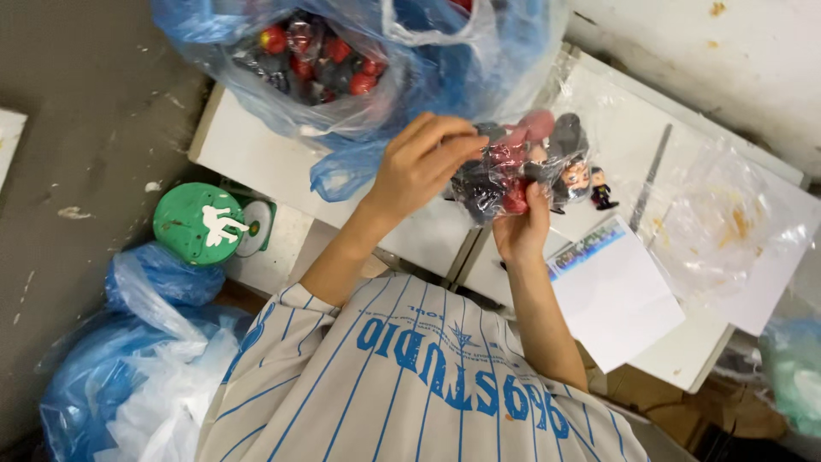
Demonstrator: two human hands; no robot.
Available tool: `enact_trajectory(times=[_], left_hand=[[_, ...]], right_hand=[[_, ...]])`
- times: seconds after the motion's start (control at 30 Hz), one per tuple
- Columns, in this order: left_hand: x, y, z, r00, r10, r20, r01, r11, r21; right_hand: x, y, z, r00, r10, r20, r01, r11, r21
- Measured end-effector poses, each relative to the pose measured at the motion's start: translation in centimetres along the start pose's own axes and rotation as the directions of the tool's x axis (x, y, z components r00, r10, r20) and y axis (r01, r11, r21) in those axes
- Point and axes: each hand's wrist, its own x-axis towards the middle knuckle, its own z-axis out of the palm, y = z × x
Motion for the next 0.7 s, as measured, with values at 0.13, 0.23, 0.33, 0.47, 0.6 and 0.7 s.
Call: enact_trajectory(times=[0.13,0.23,0.33,0.47,0.6,0.7], left_hand=[[-0.2,-1.7,1.0,0.987,-0.154,-0.041,0.146,0.977,-0.152],[-3.9,-3.0,-0.9,0.931,-0.363,-0.047,0.353,0.924,-0.144],[-11.6,-4.0,-1.9,0.882,-0.465,0.077,0.47,0.881,-0.061],[-24.5,-1.9,0.1,0.906,-0.135,0.4,0.058,0.978,0.2],[-32.7,-2.6,1.8,0.482,-0.67,0.565,0.821,0.571,-0.023],[-34.2,-3.4,2.7,0.527,-0.591,0.611,0.766,0.641,-0.04]], right_hand=[[-3.1,0.5,-3.4,0.992,-0.03,-0.122,0.036,0.998,0.052],[-6.3,0.0,-6.4,0.973,-0.061,-0.222,0.075,0.996,0.056],[-9.1,-0.7,-8.1,0.93,-0.077,-0.361,0.096,0.995,0.035],[-12.6,-1.3,-8.7,0.886,-0.035,-0.462,0.065,0.997,0.049],[-13.5,0.0,-8.8,0.898,-0.036,-0.439,0.057,0.998,0.034],[-13.1,0.7,-8.3,0.922,0.004,-0.387,0.016,0.999,0.046]])
